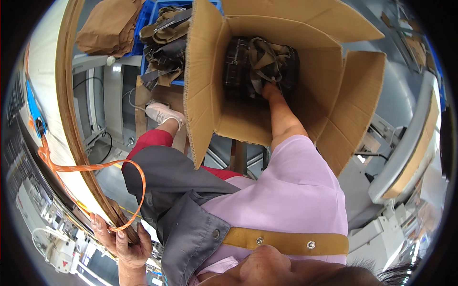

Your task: The person takes bag components out of a cardboard box and turns them by hand. Then, the person positions the fabric pieces onto a guide on a sewing table and stitches them with a sewing machine.

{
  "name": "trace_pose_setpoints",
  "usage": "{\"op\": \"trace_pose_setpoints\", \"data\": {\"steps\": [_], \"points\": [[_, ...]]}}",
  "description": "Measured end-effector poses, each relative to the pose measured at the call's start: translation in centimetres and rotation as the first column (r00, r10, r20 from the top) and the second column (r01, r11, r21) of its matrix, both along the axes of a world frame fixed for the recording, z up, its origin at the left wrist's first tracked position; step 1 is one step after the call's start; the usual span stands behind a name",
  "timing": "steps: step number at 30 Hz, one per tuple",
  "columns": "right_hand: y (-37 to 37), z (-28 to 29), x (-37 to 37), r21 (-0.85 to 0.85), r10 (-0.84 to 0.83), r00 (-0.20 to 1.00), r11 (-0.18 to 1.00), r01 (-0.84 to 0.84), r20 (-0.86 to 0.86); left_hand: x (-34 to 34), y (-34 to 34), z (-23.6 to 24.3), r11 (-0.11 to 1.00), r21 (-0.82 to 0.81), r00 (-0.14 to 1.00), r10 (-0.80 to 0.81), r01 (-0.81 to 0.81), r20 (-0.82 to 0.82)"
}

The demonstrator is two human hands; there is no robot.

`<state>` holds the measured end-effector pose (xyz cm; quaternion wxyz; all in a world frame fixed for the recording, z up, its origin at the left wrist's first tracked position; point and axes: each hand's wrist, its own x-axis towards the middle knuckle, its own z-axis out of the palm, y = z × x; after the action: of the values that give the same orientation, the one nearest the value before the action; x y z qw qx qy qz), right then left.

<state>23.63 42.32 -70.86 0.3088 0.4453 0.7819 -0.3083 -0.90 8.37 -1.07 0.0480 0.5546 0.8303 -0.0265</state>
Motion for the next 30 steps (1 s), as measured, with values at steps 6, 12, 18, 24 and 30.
{"op": "trace_pose_setpoints", "data": {"steps": [6,12,18,24,30], "points": [[-1.3,4.0,-6.7,-0.195,0.101,0.987,0.978,-0.076,0.123,1.5,-0.6,-0.1,0.998,-0.04,0.998,0.05,-0.052,-0.049],[-0.1,7.6,-3.7,0.019,-0.111,0.963,0.993,0.119,-0.247,0.9,-1.4,-0.1,0.998,-0.038,0.998,0.047,-0.049,-0.035],[1.9,8.7,-0.9,0.165,-0.284,0.954,0.941,0.296,-0.093,1.0,-1.7,-0.1,0.998,-0.041,0.997,0.038,-0.041,-0.065],[3.5,8.9,-1.7,0.086,0.226,0.935,0.962,-0.258,0.274,1.2,-1.2,0.1,0.998,-0.038,0.996,0.055,-0.058,-0.064],[5.6,9.8,-1.1,0.022,0.252,0.934,0.964,-0.266,0.255,1.8,-1.9,0.0,0.993,-0.042,0.993,0.104,-0.107,-0.062]]}}
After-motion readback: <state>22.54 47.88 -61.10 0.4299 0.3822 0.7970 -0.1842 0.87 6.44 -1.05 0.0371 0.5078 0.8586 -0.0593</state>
